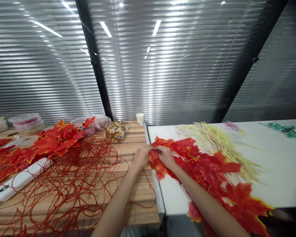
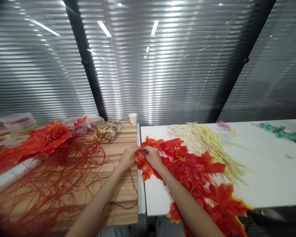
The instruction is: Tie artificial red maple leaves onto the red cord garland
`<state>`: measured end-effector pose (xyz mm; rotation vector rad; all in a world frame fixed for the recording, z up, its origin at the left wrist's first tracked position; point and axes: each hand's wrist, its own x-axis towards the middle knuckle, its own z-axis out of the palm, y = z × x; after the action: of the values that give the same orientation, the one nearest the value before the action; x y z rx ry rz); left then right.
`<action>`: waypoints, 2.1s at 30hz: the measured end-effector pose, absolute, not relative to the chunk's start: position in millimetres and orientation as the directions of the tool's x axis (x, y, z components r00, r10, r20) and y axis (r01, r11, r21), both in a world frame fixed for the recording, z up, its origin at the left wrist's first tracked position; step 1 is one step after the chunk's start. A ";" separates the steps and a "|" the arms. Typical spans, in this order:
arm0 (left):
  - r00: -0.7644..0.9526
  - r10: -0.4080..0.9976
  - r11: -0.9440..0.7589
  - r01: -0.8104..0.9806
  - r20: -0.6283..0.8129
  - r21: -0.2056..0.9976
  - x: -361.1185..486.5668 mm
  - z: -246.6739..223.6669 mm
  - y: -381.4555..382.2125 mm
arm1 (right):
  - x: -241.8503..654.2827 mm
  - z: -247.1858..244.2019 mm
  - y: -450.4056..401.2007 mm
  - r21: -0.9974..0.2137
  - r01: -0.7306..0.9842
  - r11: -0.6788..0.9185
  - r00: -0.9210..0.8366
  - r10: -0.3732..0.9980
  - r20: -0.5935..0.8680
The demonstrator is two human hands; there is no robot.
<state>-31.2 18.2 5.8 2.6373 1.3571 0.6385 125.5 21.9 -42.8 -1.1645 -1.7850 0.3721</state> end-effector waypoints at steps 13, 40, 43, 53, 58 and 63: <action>0.516 0.796 -0.597 0.753 0.316 0.276 -31.6 1.9 20.0 | 124.8 -39.6 20.5 -0.654 0.564 0.504 -0.122 0.834 0.538; 0.497 0.832 -0.554 0.775 0.247 0.304 -30.1 5.8 17.4 | 125.4 -42.3 22.1 -0.628 0.586 0.512 -0.142 0.828 0.542; 0.498 0.832 -0.554 0.775 0.246 0.305 -30.0 5.5 17.6 | 125.6 -42.2 21.7 -0.630 0.582 0.514 -0.142 0.827 0.544; 0.511 0.822 -0.568 0.770 0.252 0.292 -30.2 4.6 18.4 | 125.9 -42.2 22.3 -0.637 0.581 0.506 -0.143 0.835 0.532; 0.526 0.810 -0.584 0.761 0.260 0.282 -30.0 4.8 18.4 | 126.1 -41.7 21.7 -0.640 0.582 0.502 -0.139 0.837 0.530; 0.510 0.822 -0.568 0.770 0.255 0.291 -29.8 5.6 17.5 | 125.7 -41.4 21.5 -0.641 0.588 0.492 -0.134 0.842 0.523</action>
<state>-29.8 17.5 5.6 2.6057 1.3821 0.5544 125.7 21.5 -41.4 -1.1972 -1.8319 0.3517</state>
